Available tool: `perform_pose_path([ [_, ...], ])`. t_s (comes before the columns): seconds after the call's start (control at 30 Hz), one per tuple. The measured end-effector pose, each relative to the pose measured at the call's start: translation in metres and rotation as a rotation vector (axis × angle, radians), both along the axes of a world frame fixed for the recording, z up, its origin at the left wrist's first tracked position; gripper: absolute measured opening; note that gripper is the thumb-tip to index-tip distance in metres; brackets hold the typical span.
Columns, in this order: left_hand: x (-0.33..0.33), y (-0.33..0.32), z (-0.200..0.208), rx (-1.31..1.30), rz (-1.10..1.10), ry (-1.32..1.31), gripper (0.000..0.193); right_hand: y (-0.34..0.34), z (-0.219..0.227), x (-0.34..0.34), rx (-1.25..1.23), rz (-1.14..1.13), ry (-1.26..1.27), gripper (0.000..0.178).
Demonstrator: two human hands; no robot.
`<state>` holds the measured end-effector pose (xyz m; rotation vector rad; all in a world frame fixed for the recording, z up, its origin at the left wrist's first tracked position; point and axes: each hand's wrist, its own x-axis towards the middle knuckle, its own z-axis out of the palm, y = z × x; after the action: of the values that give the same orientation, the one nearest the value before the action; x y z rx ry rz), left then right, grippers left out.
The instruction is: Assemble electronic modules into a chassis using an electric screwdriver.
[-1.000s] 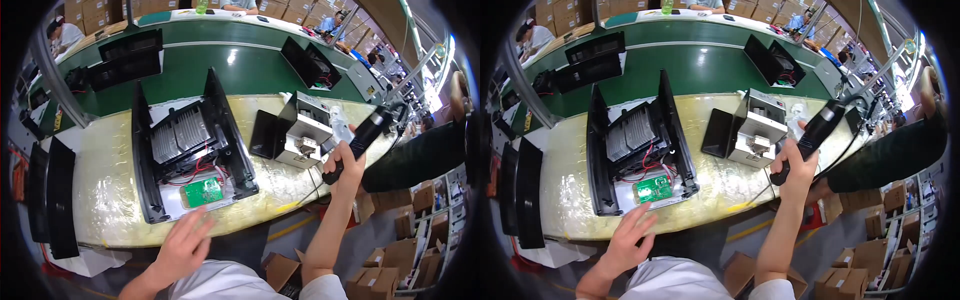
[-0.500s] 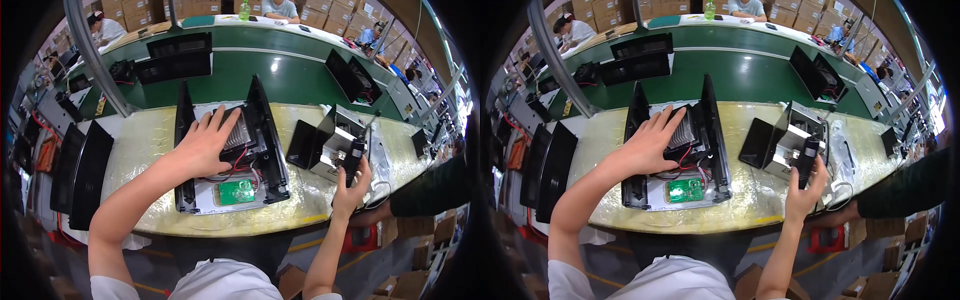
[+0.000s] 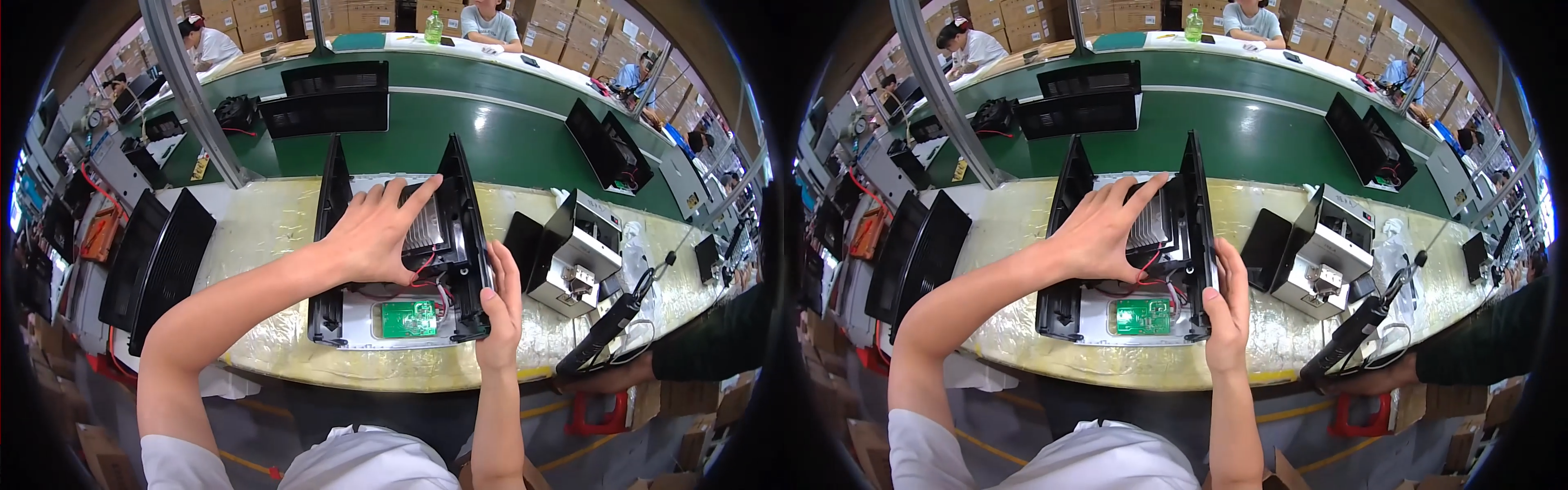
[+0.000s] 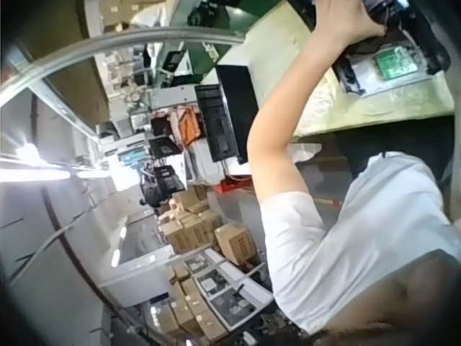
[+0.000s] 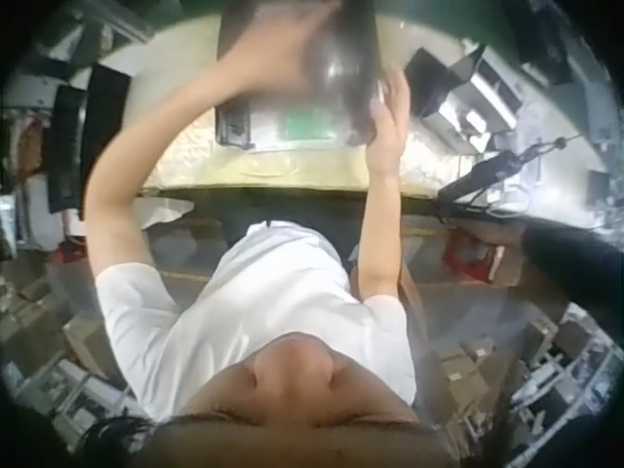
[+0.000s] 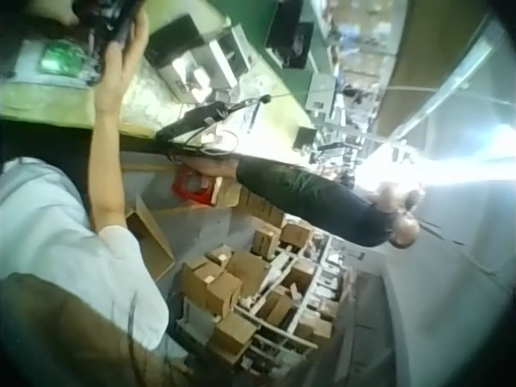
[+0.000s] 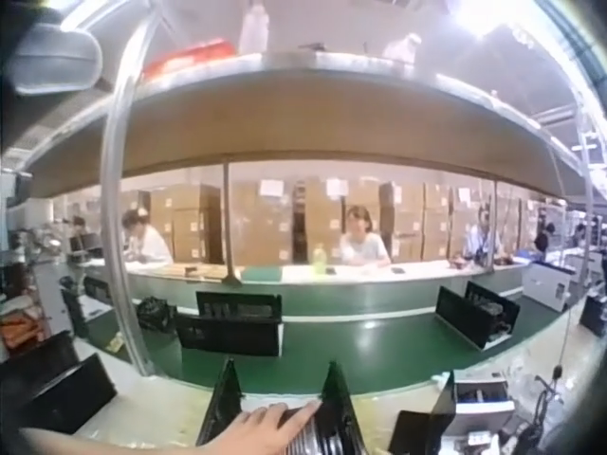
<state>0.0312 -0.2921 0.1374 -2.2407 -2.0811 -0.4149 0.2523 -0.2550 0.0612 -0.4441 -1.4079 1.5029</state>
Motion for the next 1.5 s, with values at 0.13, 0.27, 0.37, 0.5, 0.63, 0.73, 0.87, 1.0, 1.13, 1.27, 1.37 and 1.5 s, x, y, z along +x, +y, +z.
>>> perform_pose_path([
  [0.13, 0.010, -0.011, 0.010, 0.174, -0.043, 0.060, 0.123, 0.002, -0.004, -0.001, -0.079, -0.028, 0.075, 0.068],
  [0.27, 0.018, -0.024, 0.015, 0.164, -0.091, 0.048, 0.118, 0.004, -0.008, -0.005, -0.074, -0.050, 0.104, 0.066],
  [0.37, 0.016, -0.030, 0.007, 0.180, -0.083, 0.079, 0.115, 0.003, -0.006, -0.005, -0.107, -0.058, 0.128, 0.065],
  [0.5, 0.021, -0.031, 0.001, 0.102, -0.066, 0.132, 0.112, 0.006, -0.004, -0.002, -0.082, -0.070, 0.098, 0.064],
  [0.63, 0.025, -0.026, -0.008, 0.019, -0.072, 0.118, 0.112, 0.010, -0.004, 0.000, -0.086, -0.100, 0.092, 0.063],
  [0.73, 0.025, -0.026, -0.011, -0.001, -0.067, 0.103, 0.114, 0.010, -0.006, 0.003, -0.089, -0.081, 0.099, 0.062],
  [0.87, 0.026, -0.025, -0.013, -0.013, -0.073, 0.126, 0.115, 0.009, -0.005, 0.002, -0.075, -0.099, 0.092, 0.061],
  [1.0, 0.027, -0.022, -0.014, -0.029, -0.060, 0.150, 0.116, -0.001, 0.001, 0.004, 0.007, -0.243, 0.005, 0.048],
  [1.13, 0.027, -0.024, -0.012, -0.021, -0.060, 0.108, 0.116, -0.046, -0.002, 0.034, 0.673, -0.568, -0.235, 0.030],
  [1.27, 0.031, -0.022, -0.014, 0.010, -0.078, 0.110, 0.114, -0.069, -0.004, 0.012, 0.834, -0.168, -0.709, 0.034],
  [1.37, 0.028, -0.023, -0.015, 0.017, -0.062, 0.113, 0.113, -0.064, -0.005, 0.004, 0.946, -0.120, -0.944, 0.037],
  [1.5, 0.034, -0.018, -0.017, 0.028, -0.073, 0.083, 0.113, -0.061, 0.000, 0.007, 1.054, -0.062, -1.027, 0.036],
])
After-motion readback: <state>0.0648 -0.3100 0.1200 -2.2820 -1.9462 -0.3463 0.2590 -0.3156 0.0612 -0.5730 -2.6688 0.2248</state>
